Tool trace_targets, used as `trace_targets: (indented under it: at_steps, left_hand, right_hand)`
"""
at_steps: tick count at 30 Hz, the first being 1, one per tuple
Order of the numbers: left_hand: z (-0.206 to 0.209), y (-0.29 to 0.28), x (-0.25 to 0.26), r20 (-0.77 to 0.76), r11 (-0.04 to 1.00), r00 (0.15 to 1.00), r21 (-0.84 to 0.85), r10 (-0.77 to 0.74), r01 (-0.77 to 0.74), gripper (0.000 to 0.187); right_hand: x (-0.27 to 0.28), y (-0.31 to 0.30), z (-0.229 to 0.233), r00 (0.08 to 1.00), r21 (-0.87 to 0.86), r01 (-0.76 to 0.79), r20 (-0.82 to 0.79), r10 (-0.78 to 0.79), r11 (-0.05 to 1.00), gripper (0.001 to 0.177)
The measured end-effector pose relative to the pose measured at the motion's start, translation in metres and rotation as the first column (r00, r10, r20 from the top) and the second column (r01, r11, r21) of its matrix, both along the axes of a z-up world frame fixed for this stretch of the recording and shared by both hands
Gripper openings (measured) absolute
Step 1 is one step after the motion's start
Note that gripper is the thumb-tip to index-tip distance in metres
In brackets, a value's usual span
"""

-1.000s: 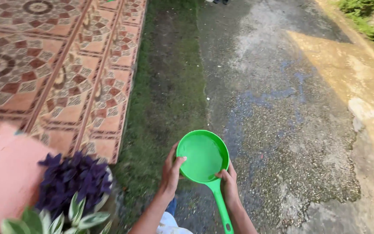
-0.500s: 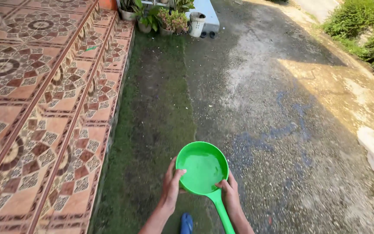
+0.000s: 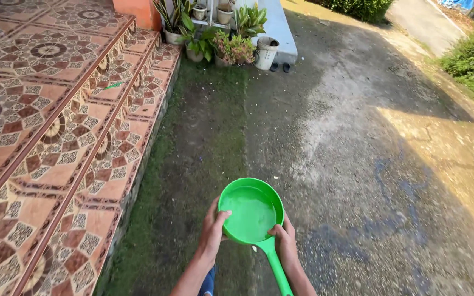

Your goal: Watering potted plants on a metal stand using a green plastic dipper filled from an outdoor faucet.

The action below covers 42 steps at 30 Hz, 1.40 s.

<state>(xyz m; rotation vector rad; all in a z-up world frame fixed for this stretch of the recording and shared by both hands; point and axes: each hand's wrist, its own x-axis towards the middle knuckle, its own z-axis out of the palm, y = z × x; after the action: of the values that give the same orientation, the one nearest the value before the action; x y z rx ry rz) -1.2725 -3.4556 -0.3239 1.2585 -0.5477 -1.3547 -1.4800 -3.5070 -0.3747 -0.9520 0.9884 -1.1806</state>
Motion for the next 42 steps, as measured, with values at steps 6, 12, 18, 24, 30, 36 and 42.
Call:
trace_targets:
  at_steps: [6,12,18,24,30,36,42]
  left_hand:
    - [-0.030,-0.155,0.043,0.034,0.994,0.999,-0.110,-0.003,0.007,0.075]
    - [-0.018,-0.293,0.085,0.037,0.998,0.998,0.046,-0.054,0.052,0.076]
    - [-0.035,-0.445,0.123,0.054,0.999,0.998,0.025,-0.039,0.038,0.077]
    - [-0.042,-0.588,0.149,0.018,0.998,0.999,0.039,0.047,-0.048,0.074]
    - [-0.038,-0.721,0.185,-0.021,0.986,0.991,0.109,0.130,-0.127,0.069]
    - [-0.055,-0.852,0.235,-0.029,0.984,0.986,0.063,0.166,-0.164,0.073]
    - [-0.070,-0.987,0.294,-0.019,0.990,0.990,-0.005,0.141,-0.141,0.078]
  right_hand:
    - [0.045,-0.148,-0.008,1.000,0.039,-0.002,0.001,0.002,0.999,0.075]
    - [0.084,-0.290,-0.012,0.999,0.047,0.012,-0.030,-0.010,0.999,0.075]
    - [0.129,-0.440,-0.009,1.000,0.146,-0.011,-0.005,0.011,0.989,0.082]
    - [0.164,-0.591,-0.015,0.992,0.157,-0.096,0.098,0.081,0.983,0.079]
    - [0.207,-0.734,-0.013,0.972,0.170,-0.183,0.177,0.152,0.968,0.063]
    - [0.255,-0.876,-0.058,0.977,0.203,-0.169,0.161,0.137,0.965,0.057]
    - [0.312,-0.997,-0.045,0.972,0.236,-0.149,0.214,0.099,0.960,0.058]
